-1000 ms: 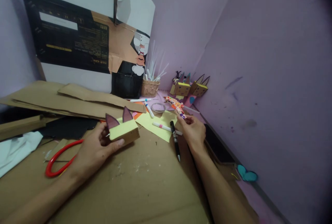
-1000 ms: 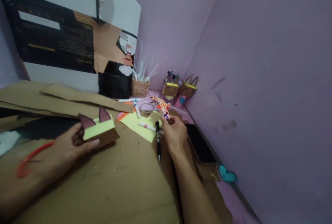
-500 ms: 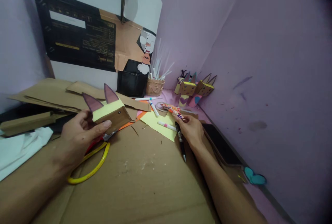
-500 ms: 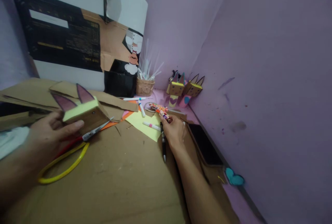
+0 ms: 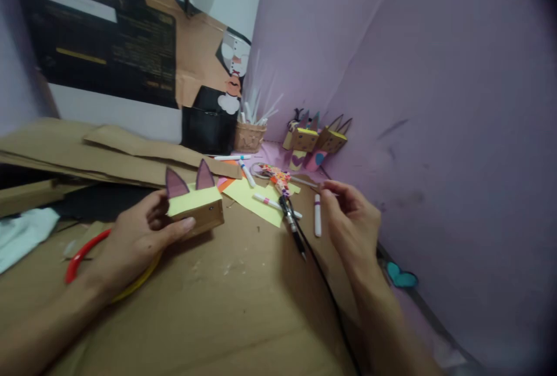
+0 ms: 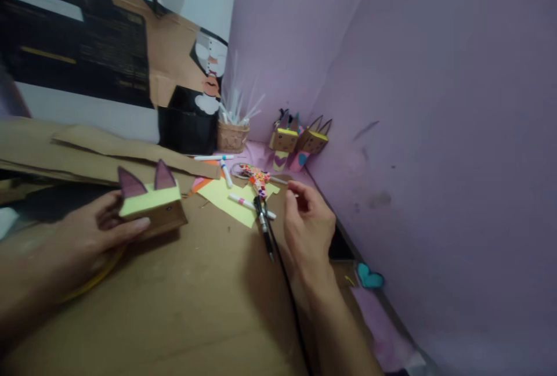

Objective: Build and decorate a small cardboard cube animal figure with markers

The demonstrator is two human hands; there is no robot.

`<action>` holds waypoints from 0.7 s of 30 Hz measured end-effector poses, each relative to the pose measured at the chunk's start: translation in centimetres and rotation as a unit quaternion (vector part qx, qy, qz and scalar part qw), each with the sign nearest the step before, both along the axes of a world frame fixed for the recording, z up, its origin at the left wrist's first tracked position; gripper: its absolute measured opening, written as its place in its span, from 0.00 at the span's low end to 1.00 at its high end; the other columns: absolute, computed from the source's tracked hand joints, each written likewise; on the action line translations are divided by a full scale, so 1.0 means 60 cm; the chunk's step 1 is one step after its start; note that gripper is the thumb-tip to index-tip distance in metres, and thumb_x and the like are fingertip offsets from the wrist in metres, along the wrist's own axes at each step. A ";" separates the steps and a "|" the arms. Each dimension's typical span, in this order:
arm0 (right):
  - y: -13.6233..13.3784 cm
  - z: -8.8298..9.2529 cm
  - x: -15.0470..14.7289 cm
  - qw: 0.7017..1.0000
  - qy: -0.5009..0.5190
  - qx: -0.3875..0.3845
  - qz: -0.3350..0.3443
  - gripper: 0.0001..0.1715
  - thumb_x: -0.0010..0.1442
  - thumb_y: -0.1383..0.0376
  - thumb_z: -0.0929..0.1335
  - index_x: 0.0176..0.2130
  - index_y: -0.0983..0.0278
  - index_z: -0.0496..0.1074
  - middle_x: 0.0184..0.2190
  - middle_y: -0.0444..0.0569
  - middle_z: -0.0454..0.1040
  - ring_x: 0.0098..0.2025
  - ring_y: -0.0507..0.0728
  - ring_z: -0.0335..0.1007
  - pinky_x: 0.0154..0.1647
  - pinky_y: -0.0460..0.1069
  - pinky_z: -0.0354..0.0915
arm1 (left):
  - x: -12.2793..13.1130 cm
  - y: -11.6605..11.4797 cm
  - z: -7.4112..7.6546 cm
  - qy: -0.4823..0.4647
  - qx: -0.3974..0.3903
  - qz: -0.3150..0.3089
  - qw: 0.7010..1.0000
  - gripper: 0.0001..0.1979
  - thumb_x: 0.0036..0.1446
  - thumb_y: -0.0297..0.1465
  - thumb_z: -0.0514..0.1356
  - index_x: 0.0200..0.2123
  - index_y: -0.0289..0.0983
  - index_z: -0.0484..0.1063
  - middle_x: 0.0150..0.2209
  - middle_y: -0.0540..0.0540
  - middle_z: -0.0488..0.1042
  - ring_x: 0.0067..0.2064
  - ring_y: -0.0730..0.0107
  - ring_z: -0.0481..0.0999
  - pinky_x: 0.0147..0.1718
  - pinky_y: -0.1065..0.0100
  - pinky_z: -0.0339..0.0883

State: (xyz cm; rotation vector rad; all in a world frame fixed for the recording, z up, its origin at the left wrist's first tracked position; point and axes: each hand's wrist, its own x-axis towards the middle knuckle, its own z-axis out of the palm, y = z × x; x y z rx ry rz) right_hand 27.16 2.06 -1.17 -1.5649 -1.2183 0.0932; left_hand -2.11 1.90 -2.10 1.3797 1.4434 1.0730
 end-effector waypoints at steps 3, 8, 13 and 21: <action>-0.040 0.018 0.021 0.994 0.078 0.083 0.006 0.08 0.50 0.65 0.63 0.25 0.63 0.72 0.25 0.46 0.74 0.27 0.55 0.69 0.30 0.49 0.63 | 0.006 0.000 -0.007 0.072 0.004 -0.008 0.997 0.32 0.39 0.48 0.65 0.47 0.39 0.68 0.49 0.40 0.75 0.45 0.49 0.76 0.42 0.56 0.72; -0.061 0.009 0.065 0.990 0.118 0.074 0.018 0.09 0.44 0.66 0.60 0.16 0.62 0.62 0.18 0.45 0.69 0.23 0.54 0.64 0.24 0.47 0.60 | 0.031 0.008 -0.019 0.099 -0.014 -0.008 0.995 0.32 0.38 0.49 0.63 0.46 0.38 0.67 0.43 0.42 0.78 0.41 0.52 0.79 0.38 0.58 0.74; -0.027 -0.011 0.090 0.984 -0.061 -0.156 -0.054 0.17 0.54 0.61 0.56 0.21 0.63 0.67 0.20 0.48 0.71 0.25 0.56 0.67 0.24 0.48 0.59 | 0.049 0.016 -0.021 0.120 -0.020 0.011 0.993 0.29 0.37 0.47 0.61 0.42 0.38 0.65 0.42 0.40 0.78 0.40 0.54 0.79 0.39 0.58 0.74; 0.037 -0.052 0.071 0.928 -0.177 -0.327 -0.039 0.12 0.42 0.62 0.73 0.30 0.64 0.74 0.29 0.57 0.77 0.34 0.66 0.74 0.29 0.51 0.60 | 0.025 0.031 -0.043 0.287 0.038 -0.029 0.957 0.30 0.44 0.48 0.59 0.48 0.39 0.61 0.46 0.41 0.75 0.46 0.53 0.76 0.46 0.55 0.71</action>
